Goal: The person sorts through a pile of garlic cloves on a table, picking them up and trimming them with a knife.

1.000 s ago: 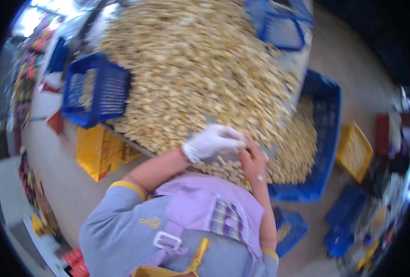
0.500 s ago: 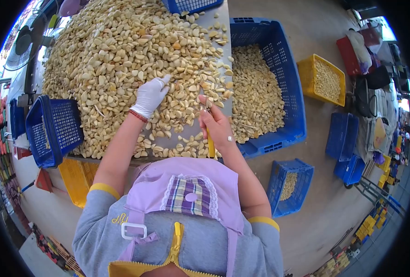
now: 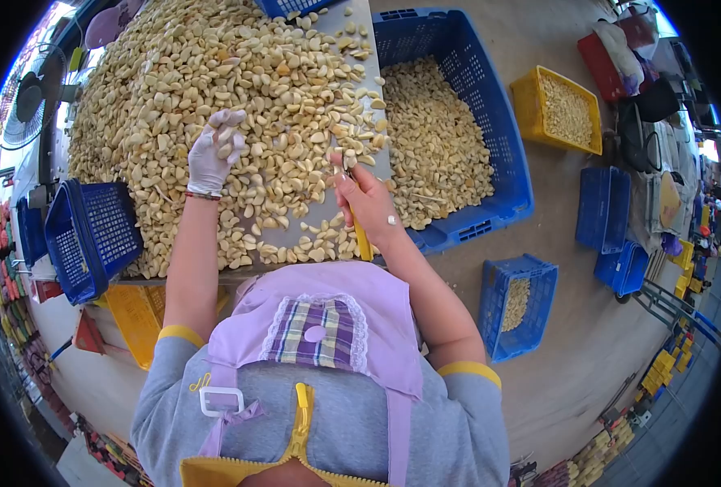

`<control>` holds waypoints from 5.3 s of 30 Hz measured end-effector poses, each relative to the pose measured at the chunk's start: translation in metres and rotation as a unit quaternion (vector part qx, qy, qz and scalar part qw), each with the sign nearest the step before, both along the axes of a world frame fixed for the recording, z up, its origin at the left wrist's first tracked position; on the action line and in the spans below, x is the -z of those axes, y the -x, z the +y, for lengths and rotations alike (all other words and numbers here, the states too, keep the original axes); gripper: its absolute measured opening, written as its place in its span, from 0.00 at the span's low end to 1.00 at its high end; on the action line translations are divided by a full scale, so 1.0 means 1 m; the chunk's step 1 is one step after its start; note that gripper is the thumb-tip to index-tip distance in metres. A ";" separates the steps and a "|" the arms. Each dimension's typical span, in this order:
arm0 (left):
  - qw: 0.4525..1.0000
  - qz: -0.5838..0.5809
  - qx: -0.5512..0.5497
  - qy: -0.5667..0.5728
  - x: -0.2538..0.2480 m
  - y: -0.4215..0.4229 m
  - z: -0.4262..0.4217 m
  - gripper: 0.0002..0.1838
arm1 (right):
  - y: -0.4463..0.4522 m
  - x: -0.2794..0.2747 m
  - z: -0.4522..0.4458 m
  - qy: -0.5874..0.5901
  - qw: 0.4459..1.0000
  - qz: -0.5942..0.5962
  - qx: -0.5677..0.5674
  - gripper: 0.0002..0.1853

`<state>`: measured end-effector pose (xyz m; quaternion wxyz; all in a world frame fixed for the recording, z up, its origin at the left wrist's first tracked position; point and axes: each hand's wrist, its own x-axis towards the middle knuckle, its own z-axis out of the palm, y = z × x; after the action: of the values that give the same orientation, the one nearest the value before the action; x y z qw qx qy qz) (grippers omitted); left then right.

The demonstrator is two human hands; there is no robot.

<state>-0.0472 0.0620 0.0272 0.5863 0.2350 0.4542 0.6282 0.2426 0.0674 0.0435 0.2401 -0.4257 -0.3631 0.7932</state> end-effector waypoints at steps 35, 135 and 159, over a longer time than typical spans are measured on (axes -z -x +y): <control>0.944 0.270 0.058 0.179 0.000 -0.121 -0.001 0.18 | -0.052 -0.001 0.035 -0.022 0.999 0.004 -0.034 0.20; 0.997 -0.027 0.044 0.053 -0.051 -0.017 -0.088 0.10 | 0.010 0.007 -0.016 -0.169 0.966 -0.187 -0.059 0.27; 0.636 0.747 0.179 0.073 0.025 -0.022 -0.129 0.16 | -0.029 0.025 0.019 -0.498 0.623 -0.503 -0.333 0.13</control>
<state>-0.0250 -0.0667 0.0020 0.1634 0.6571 0.7308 0.0865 0.2720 0.0859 0.0183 -0.0851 -0.4241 -0.8836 0.1793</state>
